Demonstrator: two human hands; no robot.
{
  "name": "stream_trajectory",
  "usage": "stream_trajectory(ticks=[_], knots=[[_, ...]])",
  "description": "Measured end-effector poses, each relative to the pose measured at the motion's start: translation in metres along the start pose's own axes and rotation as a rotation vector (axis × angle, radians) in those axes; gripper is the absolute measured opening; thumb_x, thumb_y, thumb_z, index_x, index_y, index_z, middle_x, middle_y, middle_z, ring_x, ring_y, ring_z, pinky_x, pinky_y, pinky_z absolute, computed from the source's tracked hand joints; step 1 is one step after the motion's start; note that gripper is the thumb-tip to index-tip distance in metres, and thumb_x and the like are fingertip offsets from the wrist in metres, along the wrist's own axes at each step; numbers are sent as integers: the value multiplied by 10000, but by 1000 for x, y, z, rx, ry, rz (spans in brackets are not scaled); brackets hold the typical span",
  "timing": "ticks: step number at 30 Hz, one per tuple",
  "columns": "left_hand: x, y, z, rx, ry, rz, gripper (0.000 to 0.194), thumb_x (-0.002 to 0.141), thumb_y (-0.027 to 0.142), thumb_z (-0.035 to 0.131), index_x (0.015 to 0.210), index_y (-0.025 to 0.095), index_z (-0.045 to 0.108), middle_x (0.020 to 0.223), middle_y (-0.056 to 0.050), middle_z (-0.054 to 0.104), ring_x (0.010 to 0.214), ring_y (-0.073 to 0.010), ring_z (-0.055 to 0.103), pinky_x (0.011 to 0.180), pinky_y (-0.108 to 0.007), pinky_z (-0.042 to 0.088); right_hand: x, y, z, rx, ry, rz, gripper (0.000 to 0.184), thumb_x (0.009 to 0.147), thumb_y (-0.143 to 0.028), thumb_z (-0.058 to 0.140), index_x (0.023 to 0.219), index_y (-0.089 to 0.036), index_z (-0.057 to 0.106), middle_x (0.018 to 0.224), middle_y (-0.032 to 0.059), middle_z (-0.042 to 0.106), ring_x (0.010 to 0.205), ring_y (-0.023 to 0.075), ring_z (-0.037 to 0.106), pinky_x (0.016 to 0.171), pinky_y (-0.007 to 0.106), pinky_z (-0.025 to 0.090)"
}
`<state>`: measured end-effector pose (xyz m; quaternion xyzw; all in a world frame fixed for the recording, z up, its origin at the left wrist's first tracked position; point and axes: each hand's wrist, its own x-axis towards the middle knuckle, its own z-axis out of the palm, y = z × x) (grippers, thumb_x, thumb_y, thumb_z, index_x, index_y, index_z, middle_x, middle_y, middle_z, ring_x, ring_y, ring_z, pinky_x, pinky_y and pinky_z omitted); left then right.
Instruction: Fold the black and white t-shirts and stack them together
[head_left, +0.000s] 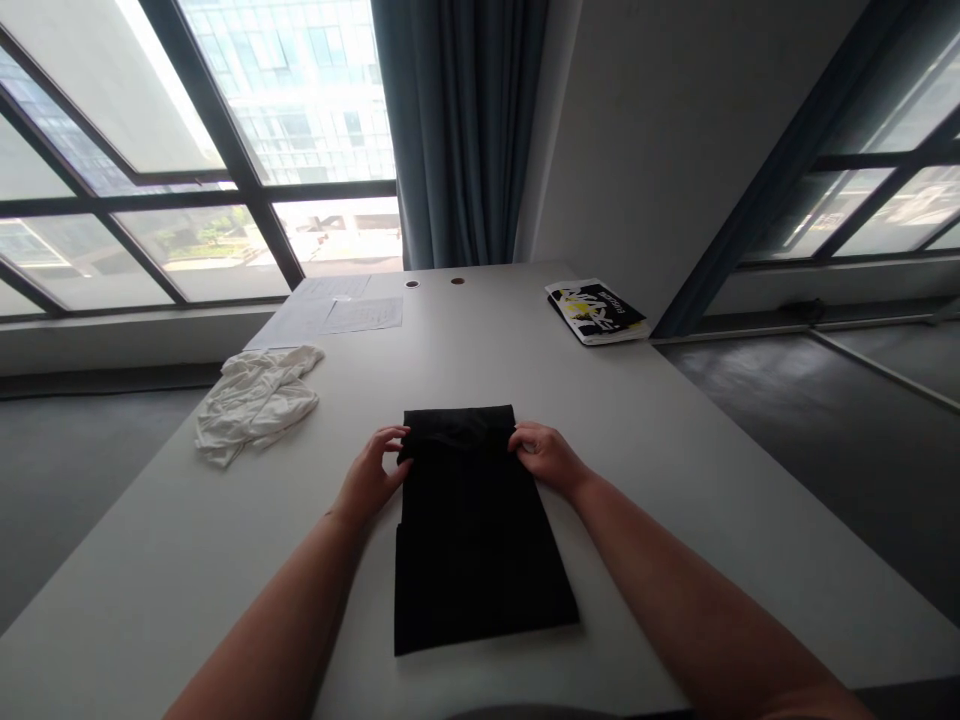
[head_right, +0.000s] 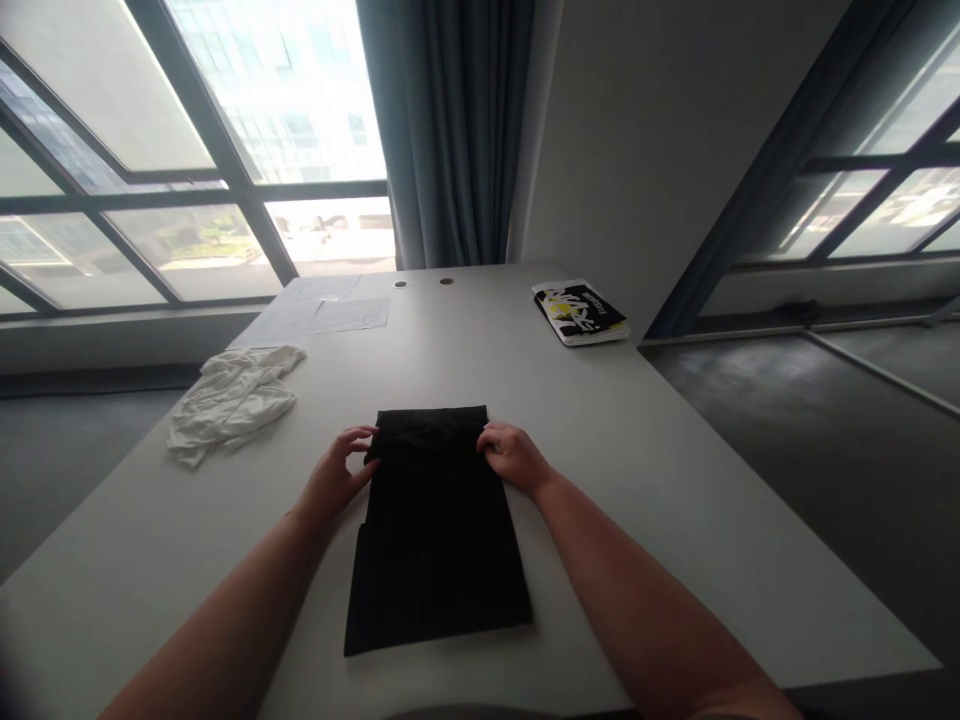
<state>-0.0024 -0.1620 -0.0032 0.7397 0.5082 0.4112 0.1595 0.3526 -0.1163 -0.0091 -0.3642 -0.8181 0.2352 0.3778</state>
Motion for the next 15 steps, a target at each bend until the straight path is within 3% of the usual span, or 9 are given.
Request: stream_trajectory(ticks=[3, 7, 12, 15], knots=[[-8, -3, 2, 33, -135, -50, 655, 854, 158, 644, 1460, 324, 459, 1312, -42, 661, 952, -155, 716, 972, -386, 604, -8, -1, -2, -21, -36, 55, 200, 777, -59, 577, 867, -215, 665, 887, 9, 639, 843, 176, 609, 806, 279, 482], [-6, -1, 4, 196, -239, -21, 486, 855, 178, 642, 1325, 301, 641, 1298, -56, 663, 1170, -236, 658, 1066, -419, 557, -9, -3, -2, -52, -28, 70, 551, 739, -32, 599, 1245, -246, 637, 958, 3, 635, 870, 182, 601, 866, 310, 485], [0, 11, 3, 254, -259, 9, 330, 908, 156, 549, 1148, 290, 731, 1156, -31, 708, 1060, -200, 687, 996, -355, 575, -6, 0, -2, -163, -45, -53, 363, 717, 20, 570, 933, -221, 732, 936, 38, 639, 943, 217, 587, 891, 346, 480], [-1, 24, 2, 249, -234, 57, 319, 933, 170, 534, 1158, 297, 721, 1164, -28, 704, 1041, -181, 688, 972, -319, 569, -7, 4, -4, -198, 3, -37, 339, 732, 16, 587, 925, -217, 740, 930, 42, 652, 937, 223, 591, 884, 357, 486]])
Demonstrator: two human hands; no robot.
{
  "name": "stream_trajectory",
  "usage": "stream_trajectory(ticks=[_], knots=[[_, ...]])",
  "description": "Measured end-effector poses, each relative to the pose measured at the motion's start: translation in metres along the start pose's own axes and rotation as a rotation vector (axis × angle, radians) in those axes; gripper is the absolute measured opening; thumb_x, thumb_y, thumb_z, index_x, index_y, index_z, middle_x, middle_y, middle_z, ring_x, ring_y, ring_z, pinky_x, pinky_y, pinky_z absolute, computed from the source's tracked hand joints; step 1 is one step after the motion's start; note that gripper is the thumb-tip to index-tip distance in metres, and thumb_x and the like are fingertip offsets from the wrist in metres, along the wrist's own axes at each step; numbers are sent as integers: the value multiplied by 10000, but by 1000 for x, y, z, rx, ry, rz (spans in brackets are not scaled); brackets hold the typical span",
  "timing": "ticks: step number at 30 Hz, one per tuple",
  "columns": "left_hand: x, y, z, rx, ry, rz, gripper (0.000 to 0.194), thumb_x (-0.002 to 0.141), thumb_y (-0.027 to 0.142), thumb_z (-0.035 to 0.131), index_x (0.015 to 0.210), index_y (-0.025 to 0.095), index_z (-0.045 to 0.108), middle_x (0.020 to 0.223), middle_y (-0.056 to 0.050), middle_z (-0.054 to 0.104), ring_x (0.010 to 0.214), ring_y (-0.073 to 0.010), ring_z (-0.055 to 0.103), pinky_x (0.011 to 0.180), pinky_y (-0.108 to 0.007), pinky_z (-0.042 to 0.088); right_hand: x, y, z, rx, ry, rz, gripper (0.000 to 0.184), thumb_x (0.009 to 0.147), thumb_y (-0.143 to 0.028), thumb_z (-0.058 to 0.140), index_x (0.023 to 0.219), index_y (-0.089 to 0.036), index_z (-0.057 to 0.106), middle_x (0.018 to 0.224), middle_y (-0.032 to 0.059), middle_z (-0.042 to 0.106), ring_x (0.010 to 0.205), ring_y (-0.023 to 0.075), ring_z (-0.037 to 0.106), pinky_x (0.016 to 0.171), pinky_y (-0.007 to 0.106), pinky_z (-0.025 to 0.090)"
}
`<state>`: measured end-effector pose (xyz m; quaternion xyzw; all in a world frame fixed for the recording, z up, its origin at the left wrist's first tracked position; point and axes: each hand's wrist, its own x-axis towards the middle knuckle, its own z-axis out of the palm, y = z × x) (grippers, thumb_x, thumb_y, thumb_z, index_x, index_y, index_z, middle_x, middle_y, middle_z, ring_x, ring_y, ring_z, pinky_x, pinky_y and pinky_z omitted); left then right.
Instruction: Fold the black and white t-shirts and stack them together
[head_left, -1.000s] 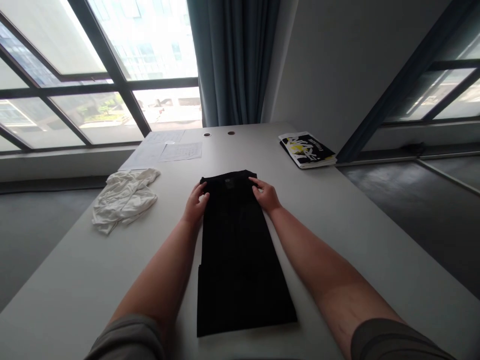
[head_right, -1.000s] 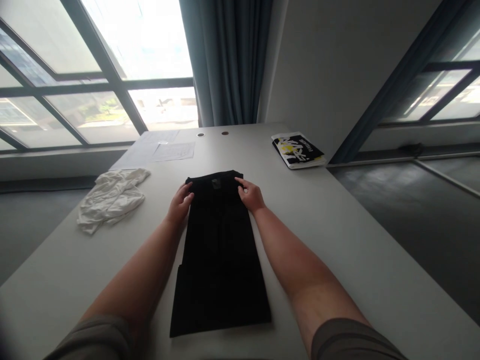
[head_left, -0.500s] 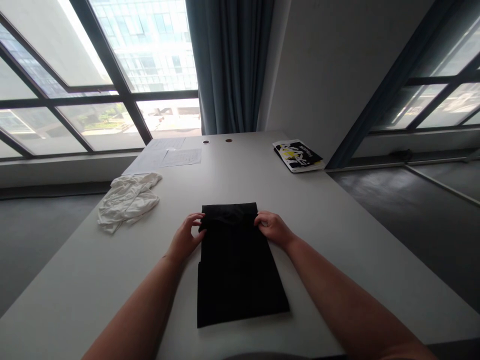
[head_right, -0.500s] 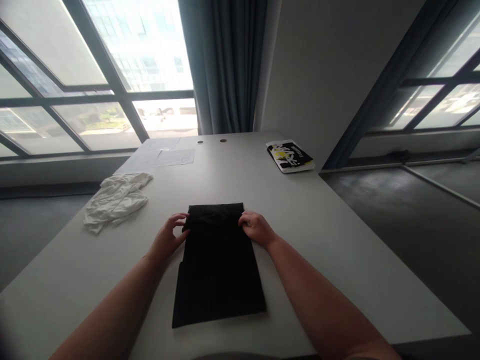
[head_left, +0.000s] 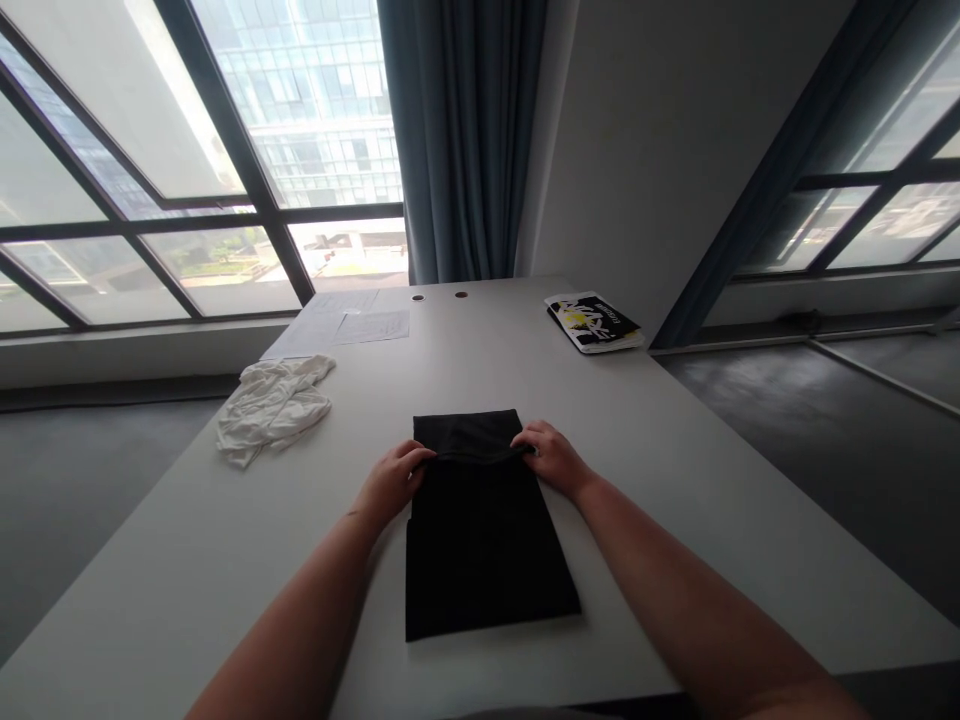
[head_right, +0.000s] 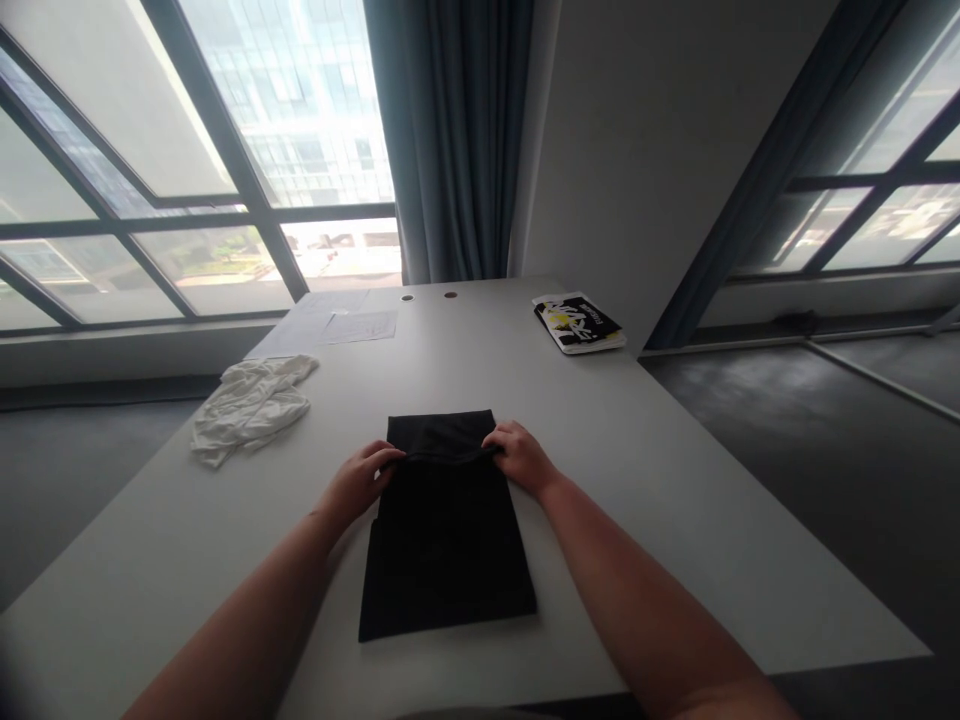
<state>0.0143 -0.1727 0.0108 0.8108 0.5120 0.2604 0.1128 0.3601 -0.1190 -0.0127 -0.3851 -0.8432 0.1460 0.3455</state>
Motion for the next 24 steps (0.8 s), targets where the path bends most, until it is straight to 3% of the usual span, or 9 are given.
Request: stream_trajectory(ticks=[4, 7, 9, 12, 16, 18, 22, 24], knots=[[-2, 12, -4, 35, -102, 16, 317, 916, 170, 557, 1163, 297, 709, 1159, -25, 703, 1049, -194, 683, 967, -324, 558, -2, 0, -5, 24, -121, -11, 342, 741, -5, 608, 971, -214, 754, 933, 36, 677, 915, 215, 617, 878, 356, 496], [-2, 13, -8, 42, -191, 5, 212, 948, 309, 595, 1124, 291, 712, 1134, -30, 702, 1025, -211, 678, 929, -338, 556, -3, -4, -16, 58, -202, -27, 384, 762, -36, 602, 1054, -221, 767, 995, 46, 696, 966, 220, 630, 918, 361, 501], [0, 12, -9, 39, -207, -14, 228, 992, 415, 546, 1084, 288, 711, 1109, -31, 698, 996, -208, 674, 902, -339, 547, -5, -6, -27, 121, -275, -30, 366, 811, -81, 595, 1093, -232, 773, 1049, 51, 704, 1001, 216, 640, 937, 354, 505], [3, 9, -7, 106, -183, -71, 282, 1021, 441, 481, 984, 267, 699, 1019, -36, 687, 945, -211, 660, 863, -345, 528, -8, -5, -39, 219, -338, 20, 270, 898, -161, 575, 1050, -234, 786, 1035, 48, 722, 989, 205, 667, 922, 336, 519], [5, 3, -3, 177, -148, -106, 210, 987, 405, 547, 908, 250, 663, 946, -40, 672, 935, -228, 640, 857, -360, 518, -10, 5, -35, 198, -204, 124, 175, 934, -253, 622, 1000, -229, 783, 961, 49, 734, 906, 204, 685, 848, 328, 546], [7, 1, -3, 141, -114, -99, 245, 1013, 391, 488, 913, 249, 662, 949, -41, 676, 943, -225, 639, 878, -368, 521, -7, 8, -29, 134, -90, 106, 151, 931, -260, 637, 992, -232, 772, 966, 53, 727, 910, 213, 678, 853, 345, 551], [19, 8, -3, 39, 77, -72, 338, 1056, 318, 353, 1011, 245, 680, 1048, -52, 697, 1026, -215, 646, 972, -392, 519, 9, 4, -12, 3, 110, 7, 199, 964, -213, 562, 1029, -232, 749, 1055, 75, 703, 1027, 236, 650, 975, 412, 533], [29, 14, 4, 48, 127, -50, 313, 1040, 274, 384, 1096, 245, 690, 1127, -62, 704, 1088, -223, 645, 1024, -411, 515, 17, -1, 0, -56, 114, 11, 257, 976, -208, 536, 1134, -227, 738, 1157, 93, 684, 1121, 246, 626, 1052, 436, 503]])
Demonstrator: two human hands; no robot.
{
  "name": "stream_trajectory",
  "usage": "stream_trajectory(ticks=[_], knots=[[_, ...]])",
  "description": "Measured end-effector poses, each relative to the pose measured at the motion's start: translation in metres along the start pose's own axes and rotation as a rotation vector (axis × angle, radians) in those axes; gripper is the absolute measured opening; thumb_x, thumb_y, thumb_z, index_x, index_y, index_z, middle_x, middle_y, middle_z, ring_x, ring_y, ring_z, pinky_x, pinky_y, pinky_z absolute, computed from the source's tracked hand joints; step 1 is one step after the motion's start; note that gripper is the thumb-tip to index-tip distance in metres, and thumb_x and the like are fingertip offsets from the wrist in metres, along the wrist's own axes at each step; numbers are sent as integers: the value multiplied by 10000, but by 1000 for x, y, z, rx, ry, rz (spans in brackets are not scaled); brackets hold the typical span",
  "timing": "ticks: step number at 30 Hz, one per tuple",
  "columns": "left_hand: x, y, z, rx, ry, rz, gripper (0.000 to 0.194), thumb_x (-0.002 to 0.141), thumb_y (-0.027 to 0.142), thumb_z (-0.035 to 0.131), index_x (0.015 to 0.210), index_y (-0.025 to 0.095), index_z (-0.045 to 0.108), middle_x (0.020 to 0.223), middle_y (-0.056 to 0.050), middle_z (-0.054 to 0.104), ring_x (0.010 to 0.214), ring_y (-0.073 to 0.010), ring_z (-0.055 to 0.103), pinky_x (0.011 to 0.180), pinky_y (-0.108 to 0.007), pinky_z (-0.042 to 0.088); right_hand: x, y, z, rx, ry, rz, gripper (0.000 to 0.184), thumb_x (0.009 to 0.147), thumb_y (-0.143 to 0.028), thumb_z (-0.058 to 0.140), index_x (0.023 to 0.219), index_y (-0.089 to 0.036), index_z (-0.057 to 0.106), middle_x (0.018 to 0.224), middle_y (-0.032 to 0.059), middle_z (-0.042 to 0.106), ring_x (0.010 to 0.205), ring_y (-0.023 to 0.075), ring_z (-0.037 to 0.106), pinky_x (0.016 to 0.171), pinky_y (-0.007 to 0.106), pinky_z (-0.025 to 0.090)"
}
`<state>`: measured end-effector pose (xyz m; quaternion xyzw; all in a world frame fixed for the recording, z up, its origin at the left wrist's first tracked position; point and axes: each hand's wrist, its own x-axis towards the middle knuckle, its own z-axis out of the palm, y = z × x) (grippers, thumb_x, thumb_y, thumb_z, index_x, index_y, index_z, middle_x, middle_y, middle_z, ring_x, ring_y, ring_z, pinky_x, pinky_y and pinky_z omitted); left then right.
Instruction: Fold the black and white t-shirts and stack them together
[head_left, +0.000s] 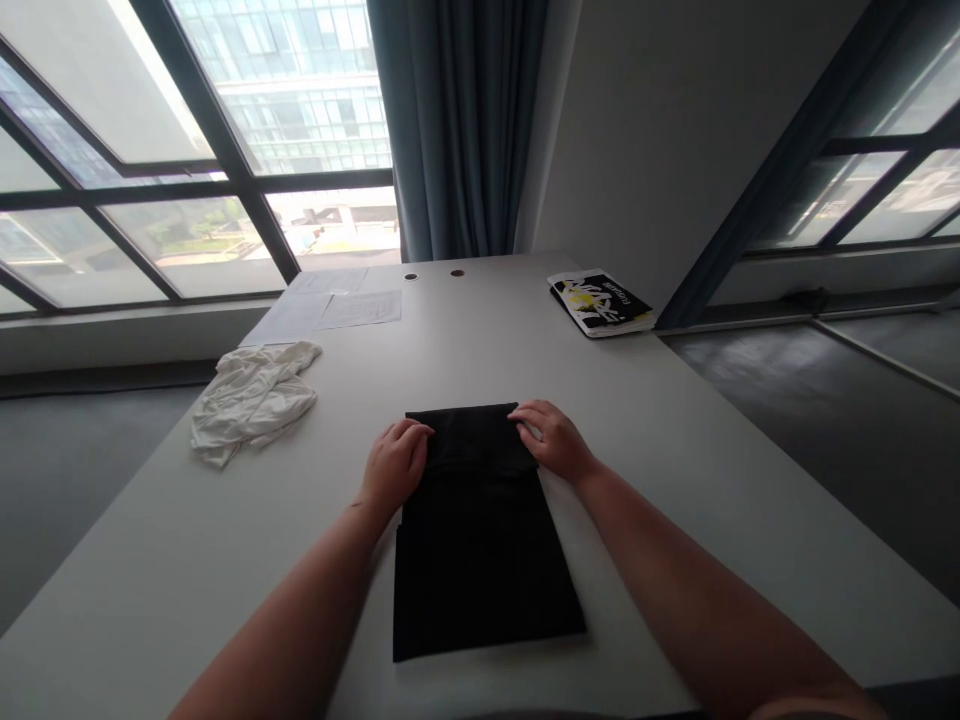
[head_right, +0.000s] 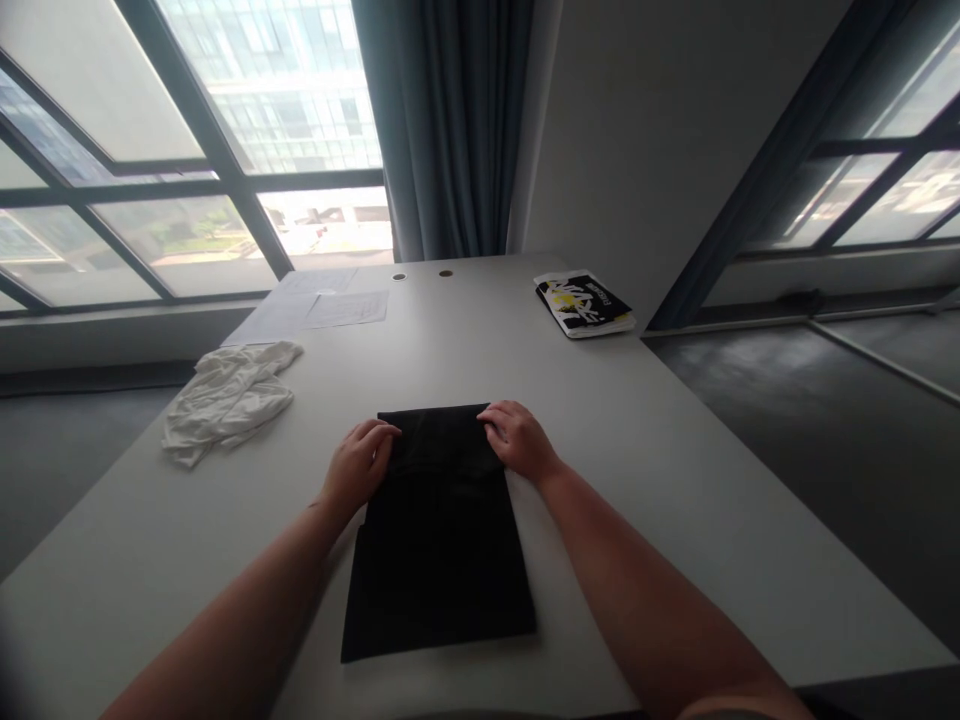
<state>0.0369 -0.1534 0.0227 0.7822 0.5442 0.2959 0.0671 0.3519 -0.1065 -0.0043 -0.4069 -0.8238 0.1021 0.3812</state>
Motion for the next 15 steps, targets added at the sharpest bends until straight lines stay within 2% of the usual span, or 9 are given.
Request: stream_trajectory(ticks=[2, 4, 6, 7, 11, 15], knots=[[6, 6, 13, 43, -29, 21, 326, 1012, 239, 436, 1227, 254, 679, 1271, -76, 685, 1212, -248, 616, 1091, -446, 500, 2, -5, 14, -78, -109, 50, 366, 976, -257, 565, 1321, -224, 681, 1365, 120, 610, 1305, 283, 541, 1159, 484, 421], [7, 7, 27, 85, -109, 34, 413, 992, 245, 491, 1384, 285, 614, 1469, -76, 594, 1391, -280, 518, 1188, -499, 441, -1, -8, 28, -169, -282, 126, 531, 985, -341, 590, 1505, -242, 552, 1589, 121, 426, 1489, 332, 351, 1245, 555, 276], [4, 4, 39, 116, -192, 43, 504, 990, 293, 536, 1492, 339, 526, 1608, -49, 467, 1522, -301, 379, 1268, -553, 342, -6, -7, 38, -238, -408, 187, 629, 1010, -412, 567, 1605, -274, 419, 1694, 88, 245, 1567, 349, 180, 1270, 604, 150], [2, 1, 43, 127, -222, 46, 529, 993, 321, 546, 1518, 365, 494, 1642, -34, 421, 1553, -304, 330, 1289, -573, 299, -8, -5, 41, -256, -437, 205, 644, 1025, -434, 543, 1629, -287, 374, 1711, 70, 191, 1579, 343, 140, 1273, 609, 113], [4, -12, 48, 140, -257, 29, 540, 1015, 383, 520, 1548, 420, 441, 1688, -9, 337, 1588, -301, 257, 1306, -601, 242, -6, 4, 44, -291, -432, 243, 667, 1043, -505, 504, 1651, -304, 319, 1721, 47, 139, 1584, 326, 134, 1284, 588, 68], [22, -17, 45, 134, -294, 10, 531, 1019, 407, 505, 1547, 407, 448, 1694, -14, 323, 1596, -289, 235, 1315, -579, 222, 12, 10, 43, -319, -432, 283, 668, 1045, -525, 499, 1648, -296, 328, 1720, 55, 133, 1579, 336, 151, 1281, 592, 63]])
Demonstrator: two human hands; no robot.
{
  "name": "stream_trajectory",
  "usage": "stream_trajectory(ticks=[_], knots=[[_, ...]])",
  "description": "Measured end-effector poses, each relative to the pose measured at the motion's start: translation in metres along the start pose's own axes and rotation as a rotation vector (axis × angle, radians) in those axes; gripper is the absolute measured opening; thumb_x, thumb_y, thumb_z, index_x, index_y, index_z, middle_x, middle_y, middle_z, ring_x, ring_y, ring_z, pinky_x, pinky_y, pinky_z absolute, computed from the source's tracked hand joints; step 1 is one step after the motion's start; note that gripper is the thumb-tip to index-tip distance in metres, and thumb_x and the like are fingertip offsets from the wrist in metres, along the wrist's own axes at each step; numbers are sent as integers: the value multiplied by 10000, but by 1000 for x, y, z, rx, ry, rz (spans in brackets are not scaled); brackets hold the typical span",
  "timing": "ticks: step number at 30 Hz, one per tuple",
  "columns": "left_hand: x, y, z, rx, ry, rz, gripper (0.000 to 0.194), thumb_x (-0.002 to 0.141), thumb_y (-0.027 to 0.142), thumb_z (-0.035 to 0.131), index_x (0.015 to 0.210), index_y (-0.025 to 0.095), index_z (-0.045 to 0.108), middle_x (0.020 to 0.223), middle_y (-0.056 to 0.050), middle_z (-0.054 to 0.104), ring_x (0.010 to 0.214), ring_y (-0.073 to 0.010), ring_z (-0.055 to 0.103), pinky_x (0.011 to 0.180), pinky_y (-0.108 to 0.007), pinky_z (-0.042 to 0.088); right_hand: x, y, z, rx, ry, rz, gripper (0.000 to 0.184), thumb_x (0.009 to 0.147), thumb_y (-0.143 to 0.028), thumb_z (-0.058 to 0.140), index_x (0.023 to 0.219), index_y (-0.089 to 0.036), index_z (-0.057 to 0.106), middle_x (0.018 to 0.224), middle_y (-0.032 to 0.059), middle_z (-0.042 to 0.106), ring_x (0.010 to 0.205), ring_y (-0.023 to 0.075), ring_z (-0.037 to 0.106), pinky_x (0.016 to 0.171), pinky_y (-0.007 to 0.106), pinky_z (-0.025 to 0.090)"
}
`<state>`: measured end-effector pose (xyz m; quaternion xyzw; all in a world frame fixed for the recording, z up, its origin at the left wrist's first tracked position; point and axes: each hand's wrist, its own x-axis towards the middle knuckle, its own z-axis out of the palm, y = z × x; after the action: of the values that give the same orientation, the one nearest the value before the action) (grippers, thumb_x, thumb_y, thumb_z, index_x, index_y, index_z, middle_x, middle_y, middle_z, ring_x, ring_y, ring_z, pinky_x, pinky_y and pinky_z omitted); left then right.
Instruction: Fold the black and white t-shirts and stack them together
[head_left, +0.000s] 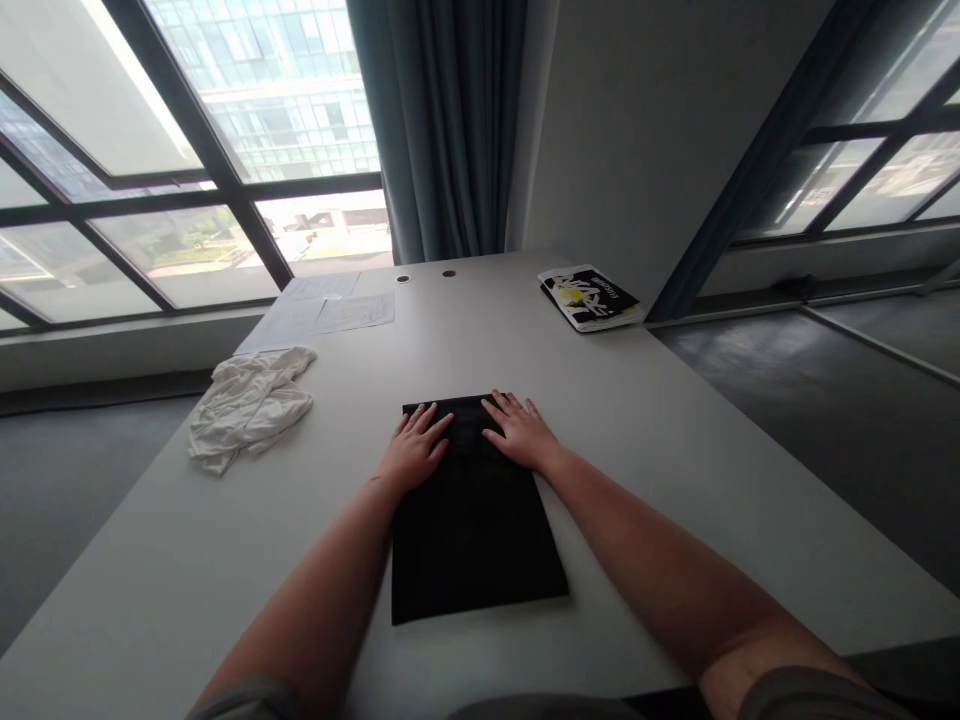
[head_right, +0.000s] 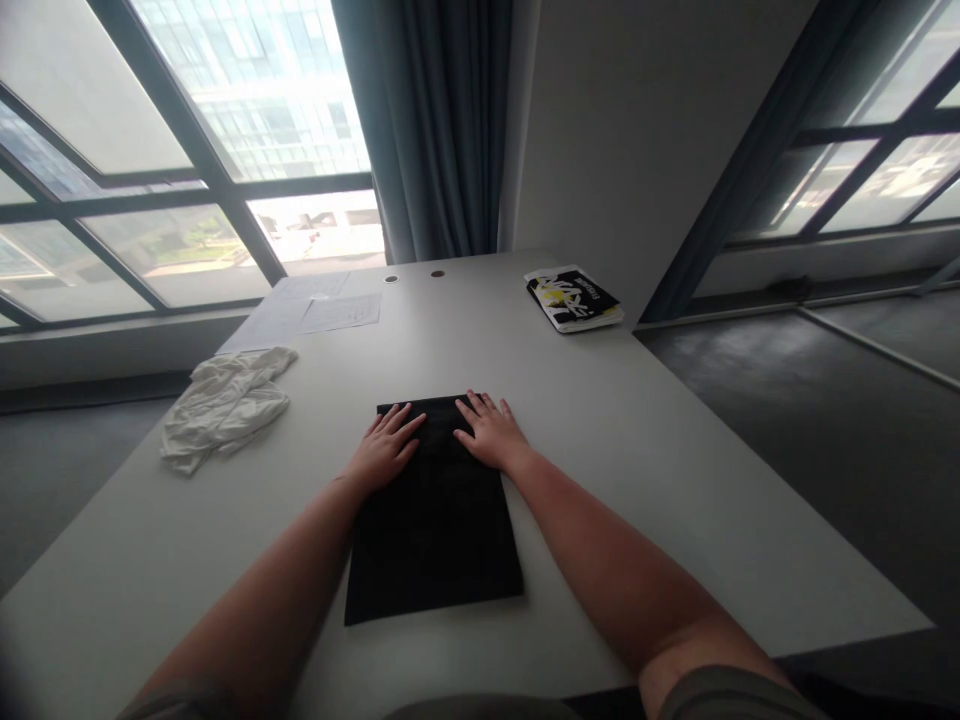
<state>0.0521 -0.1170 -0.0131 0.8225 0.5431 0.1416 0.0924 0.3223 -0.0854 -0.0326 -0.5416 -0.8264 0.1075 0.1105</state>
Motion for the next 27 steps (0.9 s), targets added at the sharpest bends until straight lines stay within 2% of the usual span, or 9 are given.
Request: stream_trajectory(ticks=[3, 7, 10, 12, 16, 21, 24, 27], knots=[[8, -3, -3, -25, 4, -26, 553, 1022, 440, 490, 1568, 384, 417, 1709, -19, 289, 1607, -284, 193, 1321, -570, 200, 8, -3, -7, -16, -22, 30, 664, 1047, -500, 505, 1647, -278, 331, 1717, 68, 145, 1576, 339, 163, 1270, 616, 85], [-5, -15, 1, -58, 84, -175, 626, 1032, 417, 448, 1630, 356, 273, 1718, -49, 261, 1610, -331, 154, 1292, -656, 183, 0, -3, -10, -15, 25, 16, 623, 1040, -425, 535, 1616, -229, 402, 1704, 103, 199, 1574, 332, 177, 1270, 587, 144], [-24, -28, 3, -68, 98, -272, 598, 1034, 373, 428, 1618, 310, 317, 1690, -88, 328, 1592, -338, 226, 1279, -653, 223, -15, 4, -8, 37, 55, -32, 598, 1016, -388, 573, 1583, -235, 461, 1696, 106, 232, 1574, 341, 172, 1268, 573, 184], [-36, -35, 1, -42, 86, -284, 598, 1017, 400, 478, 1595, 290, 369, 1674, -105, 359, 1578, -334, 270, 1285, -630, 229, -26, 10, -5, 92, 76, -65, 592, 999, -369, 594, 1565, -234, 488, 1684, 107, 269, 1572, 346, 180, 1269, 573, 197], [-60, -39, -10, -30, 67, -212, 620, 980, 449, 556, 1563, 291, 418, 1648, -102, 408, 1547, -311, 349, 1294, -600, 237, -48, 18, -3, 282, 170, -115, 534, 986, -334, 586, 1505, -213, 552, 1616, 111, 396, 1561, 319, 229, 1277, 539, 245], [-93, -33, -28, -195, 91, -94, 495, 1034, 446, 419, 1501, 307, 504, 1616, -68, 456, 1488, -249, 442, 1271, -524, 344, -88, 10, -15, 482, 271, -178, 406, 1001, -309, 541, 1391, -239, 629, 1513, 107, 506, 1502, 280, 363, 1252, 531, 324], [-119, -22, -37, -267, 114, 0, 479, 1035, 443, 428, 1481, 301, 528, 1583, -77, 495, 1463, -234, 473, 1235, -476, 417, -118, -6, -26, 526, 226, -268, 360, 1004, -308, 554, 1342, -238, 655, 1499, 115, 515, 1486, 283, 387, 1234, 534, 349], [-149, -5, -40, -225, 69, 113, 519, 962, 467, 602, 1462, 337, 548, 1569, -79, 510, 1453, -274, 483, 1211, -500, 447, -149, -25, -34, 512, 77, -394, 395, 950, -357, 689, 1330, -250, 673, 1510, 119, 506, 1500, 316, 358, 1236, 551, 331]])
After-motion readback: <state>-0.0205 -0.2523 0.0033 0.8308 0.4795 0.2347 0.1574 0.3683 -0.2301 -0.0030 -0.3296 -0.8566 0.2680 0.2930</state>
